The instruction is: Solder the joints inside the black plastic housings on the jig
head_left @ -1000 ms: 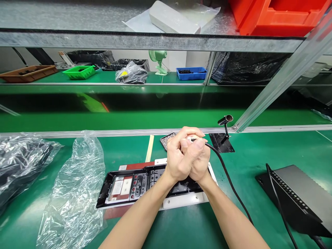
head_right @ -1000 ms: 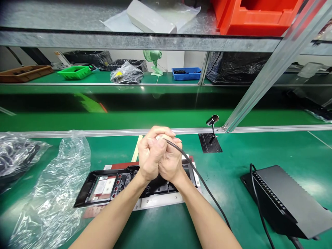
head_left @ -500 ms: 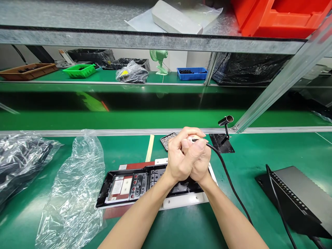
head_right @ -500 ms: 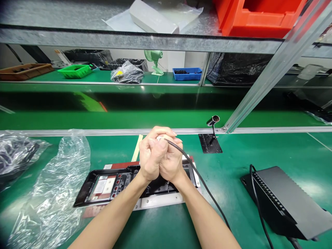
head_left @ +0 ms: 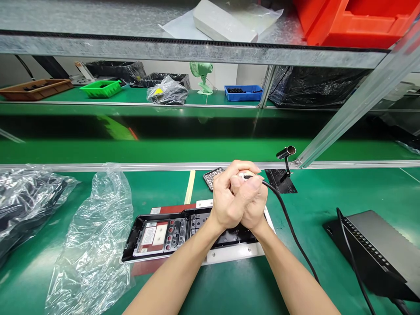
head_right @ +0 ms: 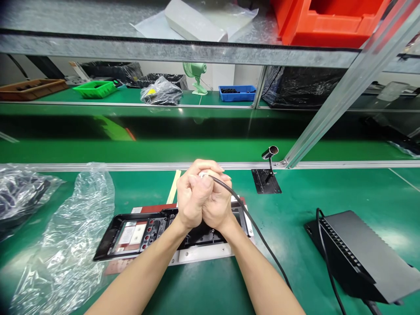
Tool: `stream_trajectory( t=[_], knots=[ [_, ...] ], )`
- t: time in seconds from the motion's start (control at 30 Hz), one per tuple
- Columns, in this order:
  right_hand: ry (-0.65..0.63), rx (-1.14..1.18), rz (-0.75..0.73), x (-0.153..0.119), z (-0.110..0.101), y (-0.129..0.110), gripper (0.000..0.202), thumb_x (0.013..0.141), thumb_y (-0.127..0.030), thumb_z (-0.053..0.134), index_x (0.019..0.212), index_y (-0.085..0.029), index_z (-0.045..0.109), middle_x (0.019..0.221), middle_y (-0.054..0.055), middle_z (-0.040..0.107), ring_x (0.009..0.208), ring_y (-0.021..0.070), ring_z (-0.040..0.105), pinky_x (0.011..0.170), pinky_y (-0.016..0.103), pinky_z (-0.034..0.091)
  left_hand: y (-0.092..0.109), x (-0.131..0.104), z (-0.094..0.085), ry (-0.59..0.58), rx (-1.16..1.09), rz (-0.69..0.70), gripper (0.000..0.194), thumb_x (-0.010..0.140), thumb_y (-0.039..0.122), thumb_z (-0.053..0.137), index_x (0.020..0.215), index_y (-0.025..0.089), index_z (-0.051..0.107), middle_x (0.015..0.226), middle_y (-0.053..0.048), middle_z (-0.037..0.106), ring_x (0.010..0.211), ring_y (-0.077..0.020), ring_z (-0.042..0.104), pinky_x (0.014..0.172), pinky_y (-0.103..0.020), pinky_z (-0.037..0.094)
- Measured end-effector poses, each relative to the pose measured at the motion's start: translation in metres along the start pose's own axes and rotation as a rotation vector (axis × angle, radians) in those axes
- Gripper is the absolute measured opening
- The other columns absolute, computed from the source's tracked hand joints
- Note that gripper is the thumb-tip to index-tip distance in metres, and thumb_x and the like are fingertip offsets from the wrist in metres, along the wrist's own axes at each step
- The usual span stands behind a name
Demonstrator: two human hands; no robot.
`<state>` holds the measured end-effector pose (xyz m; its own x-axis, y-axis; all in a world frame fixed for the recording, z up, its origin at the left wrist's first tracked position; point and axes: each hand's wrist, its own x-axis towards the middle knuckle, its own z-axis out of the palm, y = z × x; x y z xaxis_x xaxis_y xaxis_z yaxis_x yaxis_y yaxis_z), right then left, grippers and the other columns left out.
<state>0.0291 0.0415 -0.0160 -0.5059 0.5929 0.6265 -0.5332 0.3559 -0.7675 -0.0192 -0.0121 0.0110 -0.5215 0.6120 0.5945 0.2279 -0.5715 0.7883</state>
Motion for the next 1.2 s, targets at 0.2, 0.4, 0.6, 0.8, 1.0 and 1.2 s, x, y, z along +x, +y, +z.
stream_trajectory(
  t=[0.2,0.4,0.6,0.8,1.0,1.2],
  knots=[
    [-0.011,0.015,-0.022,0.0014,-0.0008,-0.0018,0.032,0.093,-0.028,0.061,0.065,-0.020,0.046,0.067,-0.003,0.045,0.058,0.0101,0.041,0.054,0.026,0.036,0.0001,-0.0003,0.0001,-0.004,0.023,-0.010,0.029,0.093,0.046,0.062,0.104,0.019,0.067,0.095,-0.006,0.067,0.073,-0.0161,0.064,0.076,-0.032,0.057],
    [-0.014,0.026,-0.020,0.0011,-0.0009,-0.0008,0.030,0.094,-0.028,0.061,0.068,-0.020,0.048,0.067,-0.003,0.046,0.059,0.0101,0.043,0.054,0.026,0.036,0.0002,-0.0007,0.0001,-0.005,0.017,-0.018,0.030,0.093,0.046,0.062,0.105,0.019,0.067,0.093,-0.005,0.066,0.071,-0.0155,0.063,0.074,-0.031,0.056],
    [-0.009,-0.001,-0.003,0.0011,-0.0011,-0.0009,0.033,0.093,-0.034,0.061,0.066,-0.020,0.048,0.066,-0.002,0.044,0.059,0.0104,0.041,0.053,0.027,0.035,-0.0004,-0.0013,0.0011,0.000,-0.001,-0.028,0.029,0.093,0.046,0.062,0.105,0.020,0.067,0.092,-0.005,0.064,0.071,-0.0153,0.062,0.074,-0.031,0.056],
    [-0.021,-0.004,-0.012,0.0020,-0.0016,-0.0017,0.046,0.093,-0.038,0.060,0.058,-0.020,0.036,0.064,-0.002,0.041,0.058,0.0101,0.037,0.055,0.027,0.034,-0.0003,-0.0016,0.0013,-0.004,0.000,-0.030,0.030,0.093,0.047,0.062,0.105,0.020,0.066,0.092,-0.005,0.065,0.074,-0.0166,0.064,0.076,-0.032,0.057],
    [-0.004,0.003,-0.011,0.0005,-0.0016,-0.0009,0.036,0.093,-0.034,0.060,0.063,-0.020,0.046,0.065,-0.003,0.043,0.057,0.0104,0.038,0.053,0.027,0.034,0.0004,-0.0017,0.0011,-0.014,0.015,-0.016,0.031,0.093,0.047,0.062,0.106,0.020,0.067,0.093,-0.006,0.067,0.074,-0.0172,0.065,0.076,-0.032,0.057],
    [-0.012,-0.005,0.010,0.0039,-0.0014,-0.0013,0.046,0.097,-0.039,0.054,0.057,-0.021,0.040,0.059,-0.003,0.036,0.053,0.0108,0.034,0.051,0.029,0.029,0.0019,-0.0001,0.0018,-0.003,0.044,-0.032,0.030,0.093,0.047,0.063,0.106,0.020,0.066,0.091,-0.006,0.070,0.076,-0.0187,0.067,0.078,-0.033,0.056]
  ],
)
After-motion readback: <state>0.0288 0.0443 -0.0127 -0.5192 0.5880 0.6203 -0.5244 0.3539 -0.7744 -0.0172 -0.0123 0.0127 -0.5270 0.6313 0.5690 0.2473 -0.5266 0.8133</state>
